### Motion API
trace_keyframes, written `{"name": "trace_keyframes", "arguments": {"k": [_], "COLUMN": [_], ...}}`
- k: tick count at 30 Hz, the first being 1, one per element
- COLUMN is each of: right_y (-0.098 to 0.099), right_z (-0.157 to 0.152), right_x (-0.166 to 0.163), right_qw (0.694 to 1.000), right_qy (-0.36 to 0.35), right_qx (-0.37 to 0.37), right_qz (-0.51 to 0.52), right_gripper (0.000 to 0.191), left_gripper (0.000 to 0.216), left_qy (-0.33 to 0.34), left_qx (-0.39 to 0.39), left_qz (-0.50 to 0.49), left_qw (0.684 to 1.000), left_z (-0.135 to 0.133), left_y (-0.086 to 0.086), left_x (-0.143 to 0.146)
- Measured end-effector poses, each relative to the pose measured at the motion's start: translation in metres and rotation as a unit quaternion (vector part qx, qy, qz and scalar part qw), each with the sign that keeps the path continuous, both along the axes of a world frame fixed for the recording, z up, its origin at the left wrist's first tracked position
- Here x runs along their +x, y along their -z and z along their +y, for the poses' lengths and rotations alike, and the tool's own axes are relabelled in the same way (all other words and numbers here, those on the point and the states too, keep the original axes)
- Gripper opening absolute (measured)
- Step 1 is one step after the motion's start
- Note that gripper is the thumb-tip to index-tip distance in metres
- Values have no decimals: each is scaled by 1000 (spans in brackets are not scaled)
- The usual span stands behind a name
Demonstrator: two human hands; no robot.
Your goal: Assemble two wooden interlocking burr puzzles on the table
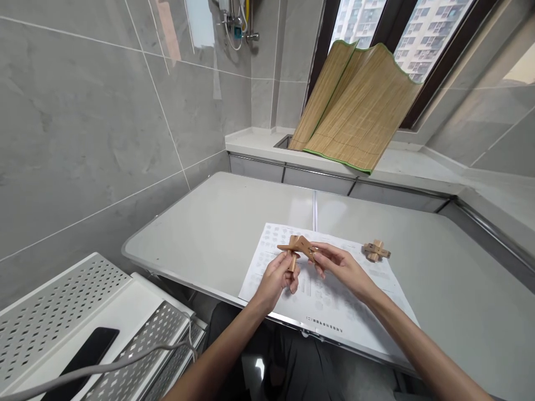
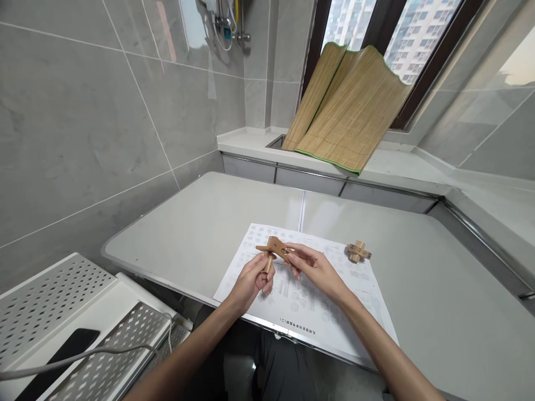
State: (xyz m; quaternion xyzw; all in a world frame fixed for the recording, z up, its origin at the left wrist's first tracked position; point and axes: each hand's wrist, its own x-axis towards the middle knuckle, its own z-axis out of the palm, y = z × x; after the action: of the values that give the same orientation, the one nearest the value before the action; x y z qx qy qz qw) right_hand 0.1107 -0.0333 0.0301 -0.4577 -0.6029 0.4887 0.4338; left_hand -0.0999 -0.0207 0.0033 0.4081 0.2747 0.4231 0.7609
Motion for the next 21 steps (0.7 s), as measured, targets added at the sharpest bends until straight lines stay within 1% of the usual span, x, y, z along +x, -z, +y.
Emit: {"name": "trace_keyframes", "arguments": {"k": [3,6,13,17,21], "right_y": [-7,-11,-8,-5,2], "right_z": [0,0,-3,-5,-5], "right_x": [-6,-8,-11,-16,-21], "right_qw": [1000,999,996,994,992], "right_qy": [17,30,72,57,44], "right_qx": [-6,-16,-46,-68,-80], "right_qz": [-2,-2,31,70,84], "right_gripper": [46,48,48,49,50], "left_gripper": [47,47,45,43,42], "left_qy": [-16,-28,-10,-5,20], "left_qx": [-3,-6,-21,-31,-14], "left_qz": [-1,-5,-19,-32,-29], "left_qw": [1000,1000,1000,999,999], "left_z": [0,0,0,1,0], "left_y": [0,-1,-3,-3,-3], "left_x": [0,0,-1,-3,-3]}}
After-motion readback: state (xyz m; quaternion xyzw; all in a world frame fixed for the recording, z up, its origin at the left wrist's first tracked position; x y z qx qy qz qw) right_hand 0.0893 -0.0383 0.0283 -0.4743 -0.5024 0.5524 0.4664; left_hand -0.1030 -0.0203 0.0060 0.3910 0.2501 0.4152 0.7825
